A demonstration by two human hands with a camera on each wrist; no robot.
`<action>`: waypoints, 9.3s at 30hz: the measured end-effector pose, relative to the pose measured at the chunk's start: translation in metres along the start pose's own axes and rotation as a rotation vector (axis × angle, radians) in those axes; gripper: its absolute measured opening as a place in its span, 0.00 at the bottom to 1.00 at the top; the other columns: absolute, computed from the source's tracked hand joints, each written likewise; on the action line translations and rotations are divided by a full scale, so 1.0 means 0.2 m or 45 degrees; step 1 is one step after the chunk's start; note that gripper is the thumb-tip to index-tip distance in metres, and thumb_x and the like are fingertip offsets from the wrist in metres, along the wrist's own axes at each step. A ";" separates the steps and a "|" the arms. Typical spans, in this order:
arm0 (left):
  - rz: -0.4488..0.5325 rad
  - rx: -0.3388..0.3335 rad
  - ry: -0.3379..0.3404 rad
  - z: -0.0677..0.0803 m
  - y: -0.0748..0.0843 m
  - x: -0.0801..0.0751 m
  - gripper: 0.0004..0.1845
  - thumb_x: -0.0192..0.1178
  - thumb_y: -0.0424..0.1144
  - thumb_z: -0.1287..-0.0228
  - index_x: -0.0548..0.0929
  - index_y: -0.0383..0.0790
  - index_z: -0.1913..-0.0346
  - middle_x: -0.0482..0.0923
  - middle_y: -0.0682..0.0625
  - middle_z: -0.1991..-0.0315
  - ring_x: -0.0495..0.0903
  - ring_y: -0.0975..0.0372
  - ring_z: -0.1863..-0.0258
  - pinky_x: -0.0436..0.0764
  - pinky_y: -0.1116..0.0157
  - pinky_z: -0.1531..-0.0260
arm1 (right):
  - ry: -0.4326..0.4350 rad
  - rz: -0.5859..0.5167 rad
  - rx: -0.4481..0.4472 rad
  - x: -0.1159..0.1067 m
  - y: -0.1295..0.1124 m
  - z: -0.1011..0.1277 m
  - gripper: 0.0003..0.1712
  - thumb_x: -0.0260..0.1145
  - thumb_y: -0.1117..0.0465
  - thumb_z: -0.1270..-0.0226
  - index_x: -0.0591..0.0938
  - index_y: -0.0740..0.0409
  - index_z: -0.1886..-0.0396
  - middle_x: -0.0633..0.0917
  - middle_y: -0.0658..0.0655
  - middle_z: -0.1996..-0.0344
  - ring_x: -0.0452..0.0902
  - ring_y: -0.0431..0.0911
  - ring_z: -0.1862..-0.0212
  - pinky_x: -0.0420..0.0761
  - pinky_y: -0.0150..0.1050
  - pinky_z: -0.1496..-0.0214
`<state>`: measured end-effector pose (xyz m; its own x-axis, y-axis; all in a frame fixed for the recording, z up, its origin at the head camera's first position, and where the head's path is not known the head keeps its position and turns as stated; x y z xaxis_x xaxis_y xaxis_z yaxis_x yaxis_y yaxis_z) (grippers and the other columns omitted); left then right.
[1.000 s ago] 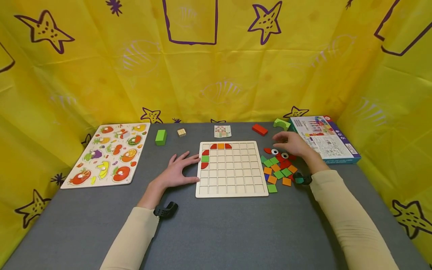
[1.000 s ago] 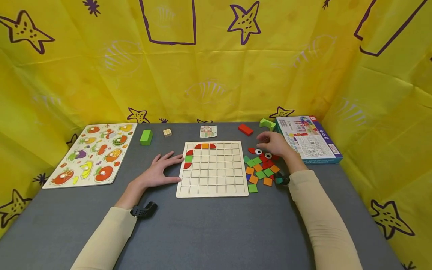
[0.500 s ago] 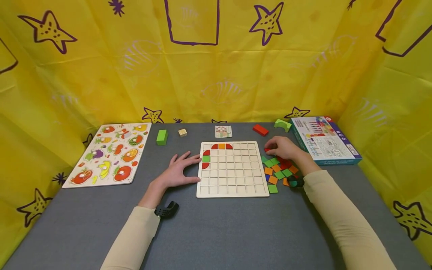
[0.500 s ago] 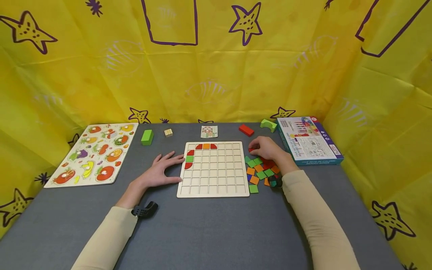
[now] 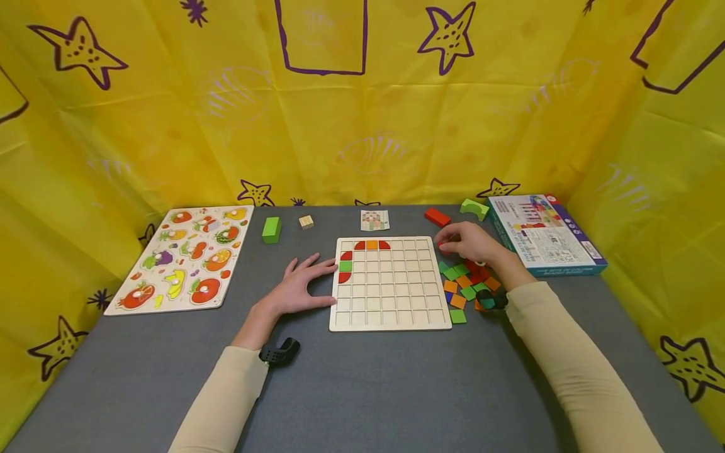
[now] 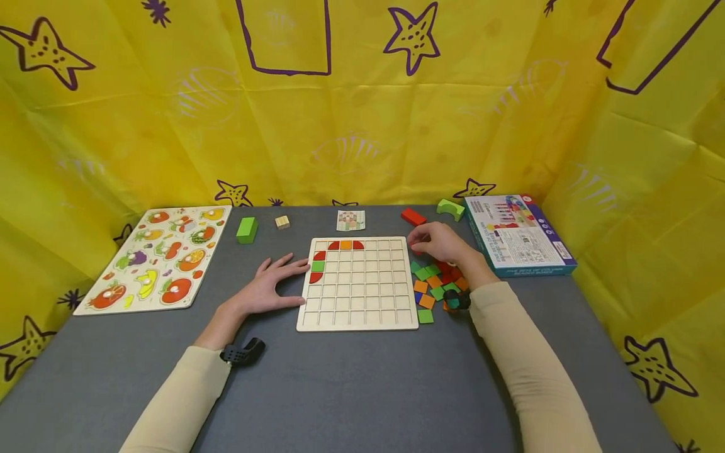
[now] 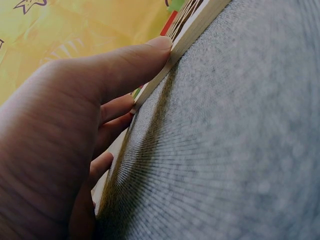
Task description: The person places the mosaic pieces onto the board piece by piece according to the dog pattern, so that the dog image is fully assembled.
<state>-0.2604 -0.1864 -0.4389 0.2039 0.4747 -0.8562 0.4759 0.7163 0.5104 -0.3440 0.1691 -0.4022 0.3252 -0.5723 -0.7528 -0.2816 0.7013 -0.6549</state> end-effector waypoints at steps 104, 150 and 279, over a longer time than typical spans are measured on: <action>-0.003 -0.022 -0.016 0.00 0.00 -0.01 0.41 0.71 0.57 0.42 0.74 0.45 0.27 0.65 0.51 0.25 0.48 0.46 0.22 0.34 0.36 0.31 | 0.044 0.058 -0.146 0.56 -0.59 -0.36 0.09 0.72 0.62 0.33 0.87 0.62 0.57 0.86 0.55 0.64 0.79 0.47 0.60 0.78 0.41 0.52; -0.014 0.015 0.000 0.01 0.00 -0.01 0.41 0.71 0.57 0.41 0.74 0.42 0.28 0.65 0.48 0.26 0.49 0.44 0.23 0.35 0.35 0.32 | 0.112 0.051 0.015 -0.06 0.02 0.14 0.17 0.67 0.63 0.27 0.82 0.67 0.44 0.82 0.63 0.54 0.78 0.58 0.53 0.78 0.48 0.55; -0.015 -0.009 -0.010 0.00 -0.01 0.00 0.41 0.71 0.58 0.42 0.74 0.44 0.28 0.65 0.50 0.25 0.48 0.46 0.22 0.34 0.36 0.31 | 0.086 0.052 0.188 -0.22 0.19 0.11 0.23 0.66 0.60 0.27 0.78 0.71 0.41 0.79 0.71 0.47 0.74 0.65 0.44 0.73 0.59 0.40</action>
<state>-0.2622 -0.1876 -0.4398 0.2052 0.4624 -0.8626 0.4724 0.7251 0.5011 -0.3498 0.2293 -0.3927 0.2535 -0.5658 -0.7846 -0.1561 0.7765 -0.6104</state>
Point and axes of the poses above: each hand's wrist, its own z-axis away from the middle knuckle, its own x-axis out of the palm, y = z × x, the point moved 7 cm from there along -z, towards the middle knuckle
